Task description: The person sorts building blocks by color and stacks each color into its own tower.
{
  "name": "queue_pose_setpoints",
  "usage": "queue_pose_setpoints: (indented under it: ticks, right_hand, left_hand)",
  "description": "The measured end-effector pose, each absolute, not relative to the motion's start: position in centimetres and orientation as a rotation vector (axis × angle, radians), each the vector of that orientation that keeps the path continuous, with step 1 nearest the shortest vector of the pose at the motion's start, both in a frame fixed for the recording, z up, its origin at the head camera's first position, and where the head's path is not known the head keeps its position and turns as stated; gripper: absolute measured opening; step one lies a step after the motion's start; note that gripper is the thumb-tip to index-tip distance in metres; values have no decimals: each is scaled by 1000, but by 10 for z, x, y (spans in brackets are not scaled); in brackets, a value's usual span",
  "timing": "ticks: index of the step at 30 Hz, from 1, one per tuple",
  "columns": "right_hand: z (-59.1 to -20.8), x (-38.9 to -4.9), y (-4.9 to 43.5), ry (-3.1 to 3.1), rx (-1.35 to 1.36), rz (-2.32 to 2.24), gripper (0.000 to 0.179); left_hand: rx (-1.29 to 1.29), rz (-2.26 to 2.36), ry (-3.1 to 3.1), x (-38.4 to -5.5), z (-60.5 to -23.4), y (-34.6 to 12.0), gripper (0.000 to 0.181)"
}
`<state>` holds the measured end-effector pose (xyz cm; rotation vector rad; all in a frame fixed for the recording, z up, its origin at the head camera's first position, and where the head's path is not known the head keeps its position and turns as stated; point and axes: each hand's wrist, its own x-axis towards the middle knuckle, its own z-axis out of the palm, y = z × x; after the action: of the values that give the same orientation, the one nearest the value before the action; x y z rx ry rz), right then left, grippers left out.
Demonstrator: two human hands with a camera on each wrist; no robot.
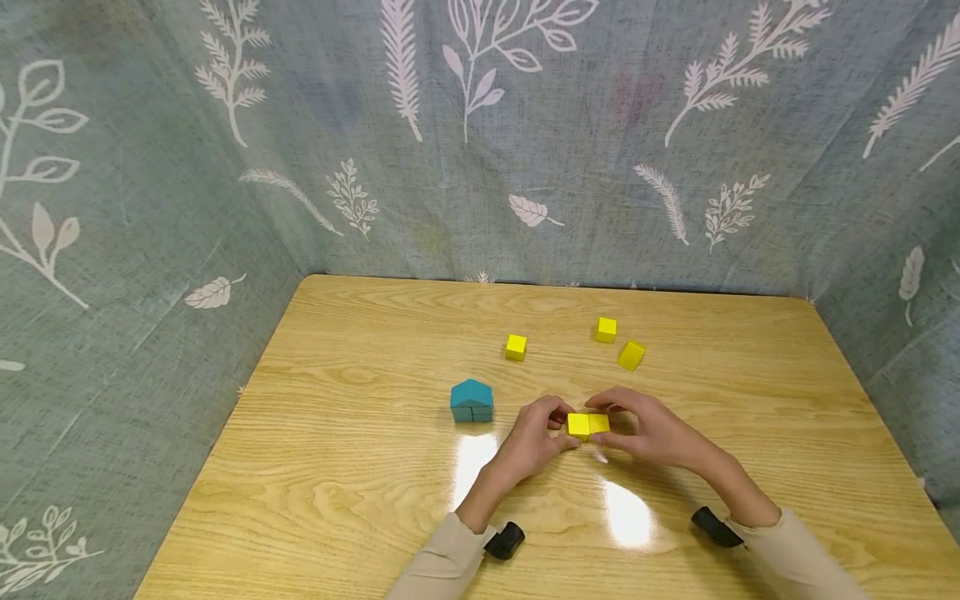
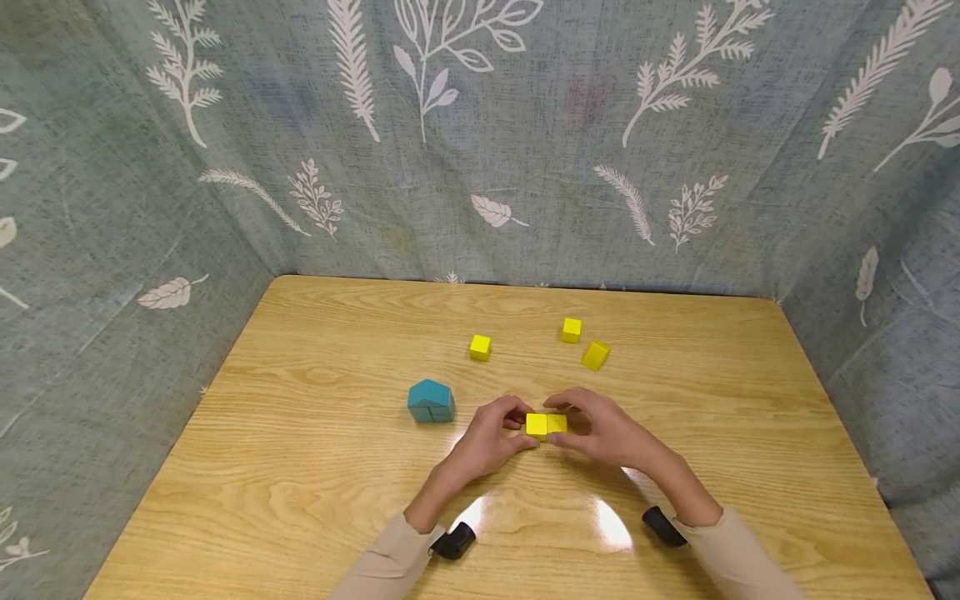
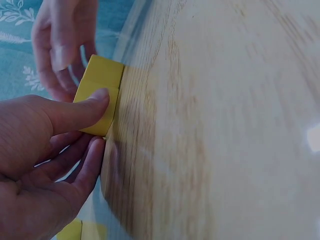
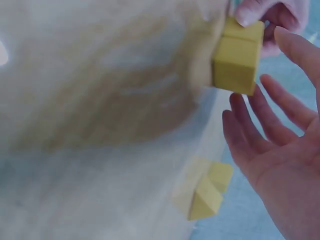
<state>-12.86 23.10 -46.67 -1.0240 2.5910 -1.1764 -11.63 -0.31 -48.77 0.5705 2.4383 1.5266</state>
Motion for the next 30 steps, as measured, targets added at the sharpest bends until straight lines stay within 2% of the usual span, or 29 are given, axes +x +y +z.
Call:
queue_pose_setpoints:
  ticks: [17,30]
  right_hand:
    - [-445,-174,211,2602,-1001,-1245,25]
    - [-437,-208,187,2591,-995,-1232,27]
  left_hand:
    - [571,1519,2450,-115,-489,-4,27]
    - [562,1522,2444,-115,-488,-3,26]
